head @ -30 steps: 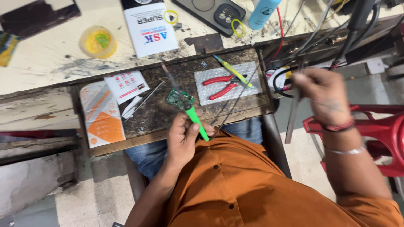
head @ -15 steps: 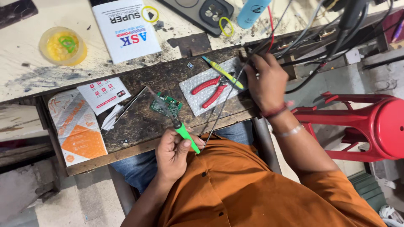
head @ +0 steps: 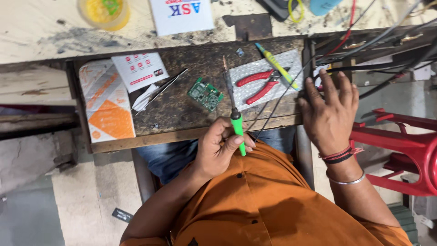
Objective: The person cleans a small green circuit board with a brush, then uses a soldering iron to apply solder to several points on the board. They dip the soldering iron tip into a small container of flux and continue soldering.
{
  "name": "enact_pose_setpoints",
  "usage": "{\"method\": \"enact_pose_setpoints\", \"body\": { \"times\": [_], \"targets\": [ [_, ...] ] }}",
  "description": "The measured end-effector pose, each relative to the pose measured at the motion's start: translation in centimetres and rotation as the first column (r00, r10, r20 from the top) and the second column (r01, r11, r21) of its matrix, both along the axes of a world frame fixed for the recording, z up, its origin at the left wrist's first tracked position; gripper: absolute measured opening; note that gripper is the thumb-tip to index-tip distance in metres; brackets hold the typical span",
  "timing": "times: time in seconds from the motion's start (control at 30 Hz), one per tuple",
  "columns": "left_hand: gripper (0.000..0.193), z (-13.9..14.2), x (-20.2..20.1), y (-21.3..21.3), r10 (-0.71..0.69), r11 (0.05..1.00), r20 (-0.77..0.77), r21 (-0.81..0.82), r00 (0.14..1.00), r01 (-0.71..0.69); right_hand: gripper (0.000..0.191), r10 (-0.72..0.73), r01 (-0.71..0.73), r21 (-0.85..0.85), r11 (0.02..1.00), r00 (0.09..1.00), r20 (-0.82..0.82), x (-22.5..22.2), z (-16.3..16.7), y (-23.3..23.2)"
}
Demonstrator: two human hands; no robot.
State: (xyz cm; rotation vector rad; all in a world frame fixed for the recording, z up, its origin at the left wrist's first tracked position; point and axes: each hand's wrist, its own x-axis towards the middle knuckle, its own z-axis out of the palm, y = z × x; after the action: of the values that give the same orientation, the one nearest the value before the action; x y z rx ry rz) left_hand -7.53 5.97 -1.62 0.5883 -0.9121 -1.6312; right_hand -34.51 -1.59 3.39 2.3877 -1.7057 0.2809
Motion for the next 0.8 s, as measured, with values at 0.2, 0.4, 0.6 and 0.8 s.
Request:
{"method": "enact_pose_setpoints", "body": {
  "times": [0.2,0.4,0.6,0.8],
  "targets": [
    [0.024,0.6,-0.1,-0.2,0.023,1.000,0.002,0.017,1.000,-0.023,0.035,0.011,-0.013,0.013,1.000,0.989,0.148,-0.9,-1.5,-2.4],
    [0.019,1.5,-0.6,-1.5,0.165,0.986,0.126,-0.035,0.978,-0.162,0.004,0.180,-0.122,-0.144,0.982,0.831,0.527,0.4,0.2,4.1],
    [0.019,4.0,-4.2,-4.5,0.185,0.980,-0.102,-0.048,0.977,-0.191,0.028,0.195,-0.764,0.380,0.522,0.540,0.818,3.0,-1.5,6.8],
    [0.016,7.9,-4.9,-4.2,0.383,0.900,0.175,-0.291,0.907,-0.324,0.054,-0.183,-0.614,-0.008,0.789,-0.247,0.951,4.6,-4.0,5.0]
  ]
}}
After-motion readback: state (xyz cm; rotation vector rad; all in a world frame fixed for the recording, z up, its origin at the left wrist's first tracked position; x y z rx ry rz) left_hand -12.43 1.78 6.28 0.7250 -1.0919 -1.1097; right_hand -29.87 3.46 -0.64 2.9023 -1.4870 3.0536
